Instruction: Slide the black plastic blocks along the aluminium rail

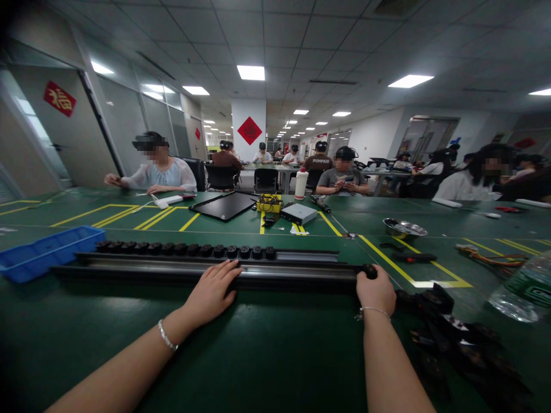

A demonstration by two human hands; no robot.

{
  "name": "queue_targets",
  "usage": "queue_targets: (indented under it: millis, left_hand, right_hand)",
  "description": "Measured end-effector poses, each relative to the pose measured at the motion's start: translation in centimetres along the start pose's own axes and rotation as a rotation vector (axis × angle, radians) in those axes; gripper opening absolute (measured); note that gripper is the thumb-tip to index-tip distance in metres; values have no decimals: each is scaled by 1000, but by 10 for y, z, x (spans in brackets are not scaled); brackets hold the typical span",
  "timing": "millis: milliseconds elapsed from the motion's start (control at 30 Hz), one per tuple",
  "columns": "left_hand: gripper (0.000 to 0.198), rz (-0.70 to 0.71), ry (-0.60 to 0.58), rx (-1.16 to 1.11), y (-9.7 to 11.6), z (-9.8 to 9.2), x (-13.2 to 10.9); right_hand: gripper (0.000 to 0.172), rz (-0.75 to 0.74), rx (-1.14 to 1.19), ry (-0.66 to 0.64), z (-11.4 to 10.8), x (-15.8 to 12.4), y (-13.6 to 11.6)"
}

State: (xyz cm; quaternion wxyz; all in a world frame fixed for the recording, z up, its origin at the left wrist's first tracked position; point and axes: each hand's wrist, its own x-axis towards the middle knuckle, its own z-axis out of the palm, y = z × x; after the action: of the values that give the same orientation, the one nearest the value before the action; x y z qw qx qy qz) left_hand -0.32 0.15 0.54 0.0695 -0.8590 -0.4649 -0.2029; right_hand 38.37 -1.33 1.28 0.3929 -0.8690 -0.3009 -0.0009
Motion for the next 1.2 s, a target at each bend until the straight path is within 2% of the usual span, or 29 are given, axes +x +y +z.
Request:
queue_targets:
  millis: [333, 533, 800, 933, 1200]
  left_hand:
    - [53, 4, -1, -6, -1, 0, 0]
    - [53, 6, 3, -7, -1, 0, 0]
    - [53, 5, -2, -11, -1, 1, 0]
    - [54, 1, 4, -8, -2, 1, 0]
    - [54, -3, -11, -1, -2, 1, 0]
  right_hand:
    - [53, 97, 17, -16, -5, -2, -4]
    - [50, 65, 39, 44, -1, 0, 1]
    - [52, 106, 32, 25, -2, 2, 1]
    - [50, 86, 51, 68, -2, 8, 7]
    - [47, 157, 101, 93, -2, 22, 18]
